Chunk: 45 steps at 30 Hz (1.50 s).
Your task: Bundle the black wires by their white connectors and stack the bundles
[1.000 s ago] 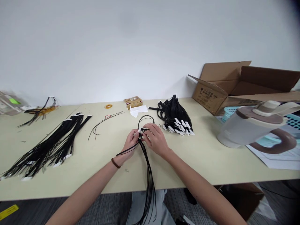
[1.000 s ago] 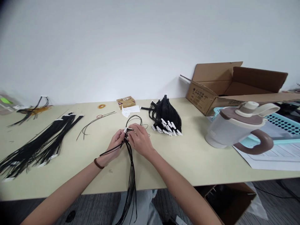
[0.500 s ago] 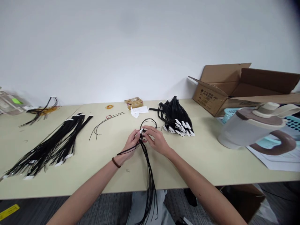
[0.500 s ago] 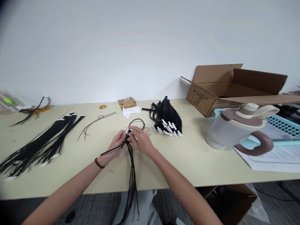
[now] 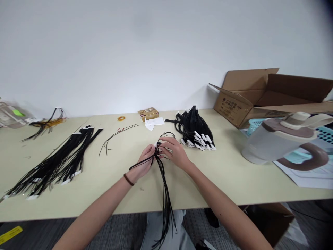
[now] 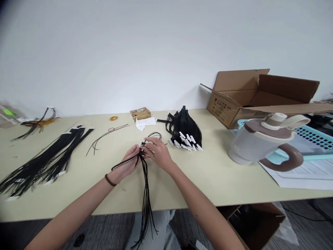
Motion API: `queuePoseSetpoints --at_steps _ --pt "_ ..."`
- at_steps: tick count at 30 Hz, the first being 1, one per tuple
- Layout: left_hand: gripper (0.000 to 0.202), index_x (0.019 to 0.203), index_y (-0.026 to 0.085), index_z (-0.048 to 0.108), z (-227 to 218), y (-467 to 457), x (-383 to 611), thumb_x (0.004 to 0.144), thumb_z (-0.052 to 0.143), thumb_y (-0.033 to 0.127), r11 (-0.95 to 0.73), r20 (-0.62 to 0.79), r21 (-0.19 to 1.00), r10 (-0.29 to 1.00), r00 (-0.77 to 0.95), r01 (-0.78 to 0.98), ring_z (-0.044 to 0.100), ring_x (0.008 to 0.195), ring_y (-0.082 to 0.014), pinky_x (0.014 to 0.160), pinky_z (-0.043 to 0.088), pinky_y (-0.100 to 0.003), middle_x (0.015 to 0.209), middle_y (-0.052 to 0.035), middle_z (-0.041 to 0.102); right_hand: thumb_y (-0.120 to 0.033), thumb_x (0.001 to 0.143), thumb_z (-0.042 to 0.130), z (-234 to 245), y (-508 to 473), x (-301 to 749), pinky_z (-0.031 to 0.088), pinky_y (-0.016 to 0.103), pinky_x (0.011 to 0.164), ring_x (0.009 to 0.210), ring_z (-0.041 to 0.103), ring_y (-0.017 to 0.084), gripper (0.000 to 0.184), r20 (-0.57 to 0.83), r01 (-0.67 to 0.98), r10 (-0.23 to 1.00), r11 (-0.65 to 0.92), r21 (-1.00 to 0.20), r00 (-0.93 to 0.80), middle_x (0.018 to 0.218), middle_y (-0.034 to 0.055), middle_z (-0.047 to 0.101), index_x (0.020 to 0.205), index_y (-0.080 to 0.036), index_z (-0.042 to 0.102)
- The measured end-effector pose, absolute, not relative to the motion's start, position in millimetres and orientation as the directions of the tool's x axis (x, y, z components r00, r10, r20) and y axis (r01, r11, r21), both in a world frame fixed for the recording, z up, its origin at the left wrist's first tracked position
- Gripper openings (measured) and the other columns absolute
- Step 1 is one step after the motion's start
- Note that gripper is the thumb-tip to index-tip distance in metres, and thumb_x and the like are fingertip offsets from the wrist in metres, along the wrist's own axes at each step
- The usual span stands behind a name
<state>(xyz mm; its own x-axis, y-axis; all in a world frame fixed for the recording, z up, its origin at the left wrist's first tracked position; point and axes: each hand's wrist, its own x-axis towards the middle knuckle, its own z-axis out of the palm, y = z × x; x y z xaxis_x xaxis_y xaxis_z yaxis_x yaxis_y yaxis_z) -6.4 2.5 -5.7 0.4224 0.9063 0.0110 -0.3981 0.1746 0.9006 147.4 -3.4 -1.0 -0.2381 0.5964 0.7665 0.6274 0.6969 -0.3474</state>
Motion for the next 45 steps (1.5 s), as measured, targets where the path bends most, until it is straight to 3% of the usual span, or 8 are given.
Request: queuePoseSetpoints --at_steps 5,8,13,18,28,33,38,45 --pt "0.017 0.081 0.016 0.06 -7.3 10.5 -14.1 0.072 0.064 0.03 0.306 -0.095 0.85 0.89 0.447 -0.428 0.061 0.083 -0.0229 0.079 0.047 -0.041 0.093 -0.008 0.064 -0.021 0.085 0.048 -0.5 5.6 165.7 0.044 0.038 0.089 0.104 0.052 0.02 0.02 0.791 0.747 0.565 0.626 -0.226 -0.235 0.108 0.0072 0.06 0.103 -0.021 0.055" --pt "0.015 0.08 0.015 0.062 -6.3 11.6 -16.9 0.073 0.062 0.029 0.383 -0.143 0.839 0.84 0.523 -0.387 0.061 0.088 -0.026 0.084 0.045 -0.043 0.1 -0.0099 0.063 -0.014 0.084 0.042 0.0 9.6 176.6 0.045 0.038 0.088 0.102 0.052 0.02 0.029 0.823 0.781 0.554 0.567 -0.261 -0.128 0.106 0.0082 0.059 0.111 -0.021 0.052" --pt "0.012 0.08 0.017 0.062 -4.4 7.1 -16.3 0.073 0.063 0.026 0.473 -0.199 0.809 0.778 0.596 -0.348 0.061 0.09 -0.0244 0.088 0.044 -0.041 0.098 -0.0079 0.064 -0.015 0.085 0.039 2.5 11.7 185.9 0.048 0.038 0.083 0.095 0.054 0.02 0.027 0.856 0.8 0.515 0.497 -0.336 0.039 0.099 0.0087 0.06 0.107 -0.02 0.055" --pt "0.018 0.083 0.015 0.062 -1.9 4.5 -17.2 0.07 0.065 0.028 0.515 -0.246 0.81 0.733 0.634 -0.281 0.063 0.086 -0.0265 0.084 0.045 -0.043 0.1 -0.0101 0.063 -0.015 0.087 0.037 5.8 8.7 188.2 0.047 0.038 0.082 0.098 0.053 0.021 0.027 0.887 0.831 0.462 0.501 -0.239 -0.023 0.1 0.01 0.058 0.107 -0.02 0.054" --pt "0.02 0.08 0.018 0.063 5.2 -0.5 -19.1 0.069 0.066 0.034 0.469 -0.196 0.853 0.696 0.691 -0.23 0.062 0.087 -0.0308 0.08 0.044 -0.049 0.107 -0.0123 0.061 -0.02 0.088 0.041 3.8 8.1 193.1 0.045 0.04 0.085 0.101 0.051 0.022 0.027 0.927 0.872 0.37 0.472 -0.128 -0.064 0.103 0.0109 0.057 0.113 -0.022 0.052" --pt "0.013 0.078 0.016 0.062 2.0 5.2 -15.3 0.076 0.058 0.028 0.477 -0.155 0.787 0.768 0.622 -0.392 0.059 0.096 -0.0269 0.091 0.041 -0.047 0.099 -0.0104 0.063 -0.021 0.084 0.05 3.4 3.0 184.0 0.04 0.038 0.091 0.109 0.047 0.022 0.035 0.929 0.915 0.318 0.401 0.051 -0.191 0.112 0.01 0.056 0.119 -0.024 0.048" --pt "0.01 0.075 0.015 0.06 -0.1 11.1 -15.3 0.079 0.051 0.019 0.478 -0.134 0.72 0.807 0.574 -0.503 0.057 0.096 -0.0234 0.092 0.04 -0.046 0.088 -0.0075 0.065 -0.018 0.081 0.056 -1.7 -1.0 166.6 0.038 0.033 0.094 0.107 0.049 0.015 0.032 0.905 0.823 0.169 0.505 0.261 -0.39 0.105 0.0048 0.061 0.112 -0.024 0.052" --pt "0.022 0.066 0.015 0.061 4.9 9.6 -10.2 0.08 0.045 0.009 0.509 -0.25 0.684 0.837 0.487 -0.523 0.054 0.061 -0.0114 0.077 0.045 -0.029 0.063 -0.0018 0.059 -0.014 0.084 0.052 -7.7 -1.9 153.1 0.039 0.029 0.087 0.093 0.053 0.009 0.011 0.784 0.682 0.188 0.636 0.362 -0.591 0.09 0.0008 0.063 0.092 -0.02 0.057"
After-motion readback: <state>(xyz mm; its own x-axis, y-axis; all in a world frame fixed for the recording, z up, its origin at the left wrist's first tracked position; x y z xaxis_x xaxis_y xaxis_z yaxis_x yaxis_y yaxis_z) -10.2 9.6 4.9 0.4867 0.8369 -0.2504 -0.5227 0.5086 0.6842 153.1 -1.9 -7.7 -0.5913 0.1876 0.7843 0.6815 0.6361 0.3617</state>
